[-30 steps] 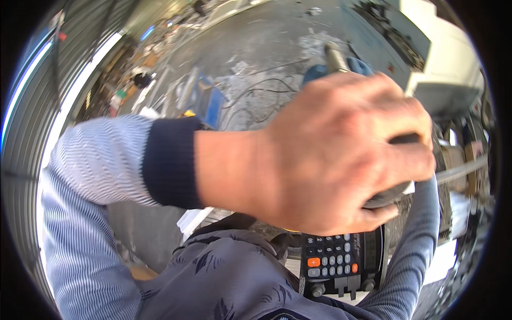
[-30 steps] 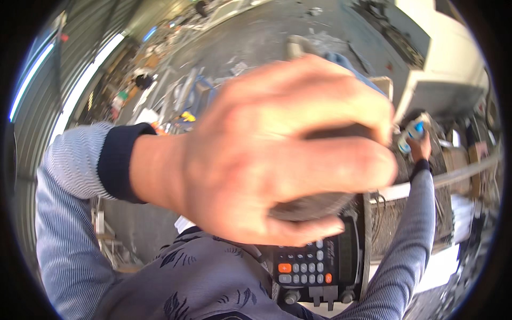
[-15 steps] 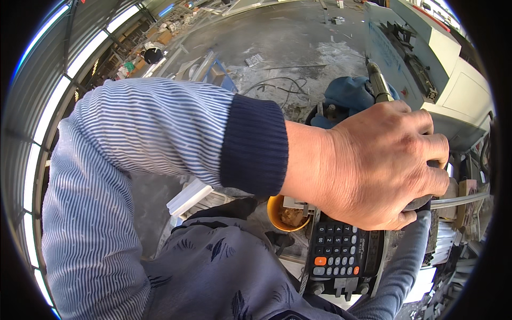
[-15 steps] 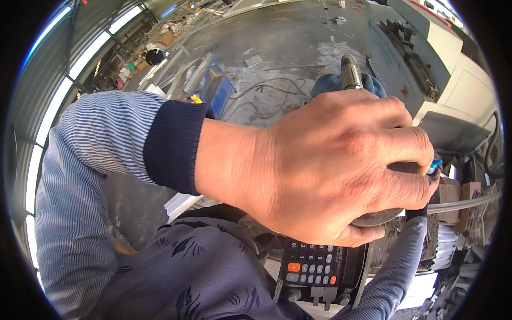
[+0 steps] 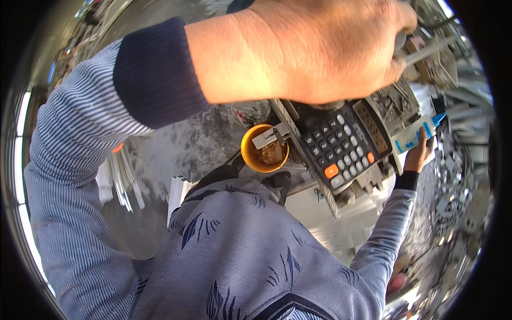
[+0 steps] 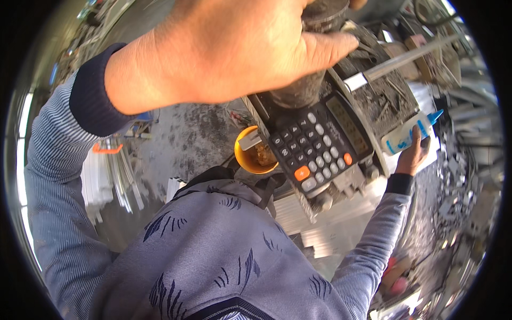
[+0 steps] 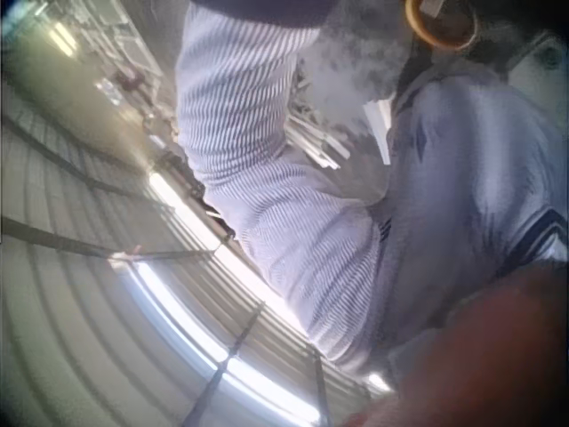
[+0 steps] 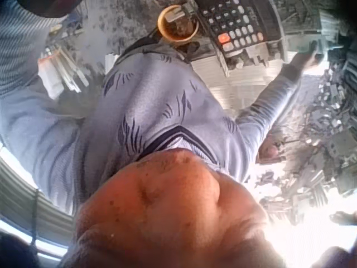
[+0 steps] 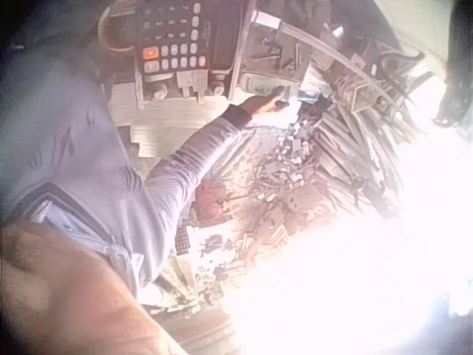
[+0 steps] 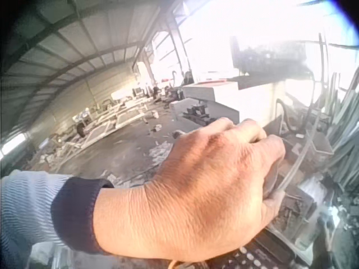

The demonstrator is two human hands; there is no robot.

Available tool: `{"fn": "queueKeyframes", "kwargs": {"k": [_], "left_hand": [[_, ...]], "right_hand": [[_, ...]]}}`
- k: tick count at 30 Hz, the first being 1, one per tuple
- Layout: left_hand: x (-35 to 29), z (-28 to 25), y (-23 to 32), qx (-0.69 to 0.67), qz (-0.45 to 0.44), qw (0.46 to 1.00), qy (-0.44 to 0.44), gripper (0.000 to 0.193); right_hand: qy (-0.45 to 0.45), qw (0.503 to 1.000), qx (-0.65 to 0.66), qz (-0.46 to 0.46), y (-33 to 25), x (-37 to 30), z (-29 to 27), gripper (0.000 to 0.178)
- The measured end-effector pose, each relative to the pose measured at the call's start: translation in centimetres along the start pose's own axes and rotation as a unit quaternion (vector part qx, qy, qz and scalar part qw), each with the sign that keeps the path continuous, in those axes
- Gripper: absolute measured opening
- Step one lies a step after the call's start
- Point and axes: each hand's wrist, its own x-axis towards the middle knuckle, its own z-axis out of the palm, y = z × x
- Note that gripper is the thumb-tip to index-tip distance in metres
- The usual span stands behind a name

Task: The person measures an aluminum profile with a tape measure, sets the cut length on a digital saw, applies lubricant, and cuts the profile. They repeat the process for a second profile, then wipe the cut ends with a cloth.

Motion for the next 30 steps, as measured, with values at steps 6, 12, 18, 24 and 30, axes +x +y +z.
{"fn": "queueKeyframes", "kwargs": {"k": [6,12,18,24,30], "left_hand": [[-0.4,-0.4,0.0,-0.027,0.006,1.000,-0.010,0.041],[-1.3,-2.2,-0.4,-0.099,-0.041,0.988,-0.116,0.063],[-5.0,-2.8,-3.0,-0.220,0.020,0.975,-0.011,0.061],[-14.7,-0.4,-7.4,-0.394,0.099,0.905,0.127,0.049],[-35.8,5.7,-12.1,-0.626,-0.198,0.755,-0.007,0.039]], "right_hand": [[0.079,0.975,-0.147,0.145,1.6,-20.4,-8.2,0.046],[0.093,0.924,-0.015,0.370,-0.2,-41.4,-6.6,0.045],[0.014,0.951,-0.098,0.294,-5.2,-49.0,3.3,0.034],[-0.075,0.975,-0.118,0.171,-7.2,-45.7,15.7,0.037],[-0.089,0.958,0.053,0.269,-7.8,-40.3,29.1,0.041]]}}
